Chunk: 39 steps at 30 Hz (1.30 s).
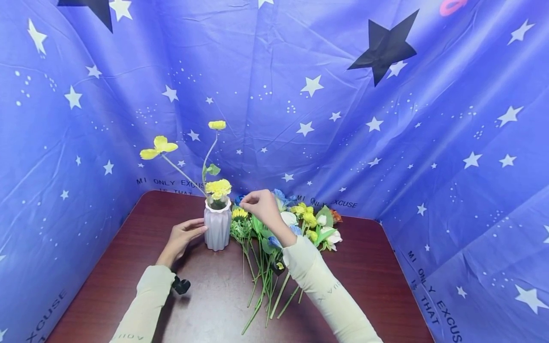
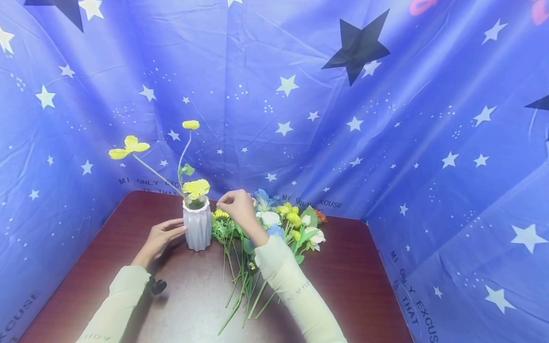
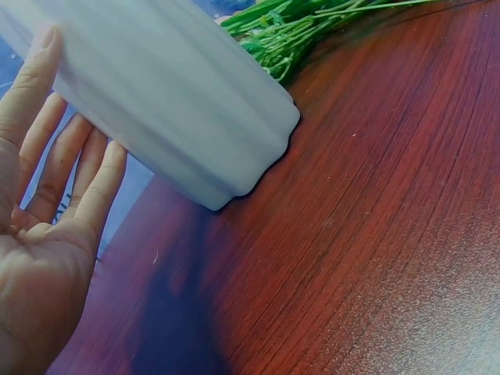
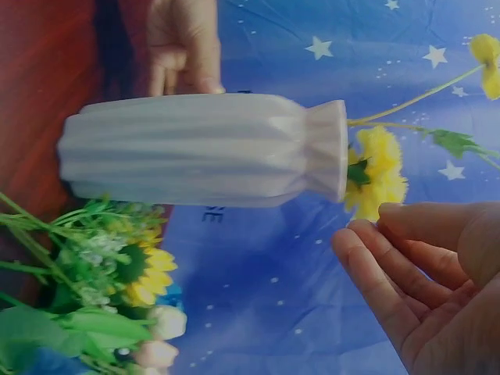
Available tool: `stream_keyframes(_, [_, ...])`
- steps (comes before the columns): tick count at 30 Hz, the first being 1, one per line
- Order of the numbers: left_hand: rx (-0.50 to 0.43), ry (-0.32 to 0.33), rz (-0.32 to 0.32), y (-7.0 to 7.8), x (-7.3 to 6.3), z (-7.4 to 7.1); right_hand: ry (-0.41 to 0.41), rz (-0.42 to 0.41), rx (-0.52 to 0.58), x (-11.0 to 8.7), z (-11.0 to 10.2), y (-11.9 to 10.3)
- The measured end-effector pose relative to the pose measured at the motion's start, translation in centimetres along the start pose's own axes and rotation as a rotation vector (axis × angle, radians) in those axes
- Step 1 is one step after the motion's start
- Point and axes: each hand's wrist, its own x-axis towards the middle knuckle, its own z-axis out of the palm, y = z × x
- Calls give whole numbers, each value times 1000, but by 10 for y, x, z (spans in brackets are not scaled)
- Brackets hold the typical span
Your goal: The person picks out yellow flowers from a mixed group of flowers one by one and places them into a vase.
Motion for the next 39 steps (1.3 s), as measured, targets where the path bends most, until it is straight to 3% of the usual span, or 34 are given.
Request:
stream_keyframes(5, [-4, -3, 0, 0, 0, 0, -17, 32, 6, -4, 8, 15])
stream_keyframes(17, [11, 2, -6, 1, 0, 0, -54, 122, -140, -13, 34, 41])
stream_keyframes(28, [-20, 2, 3, -3, 2, 0, -37, 115, -303, -17, 55, 58])
stream_keyframes(39, [-11, 5, -14, 0, 0, 0, -40, 143, -323, -21, 73, 71])
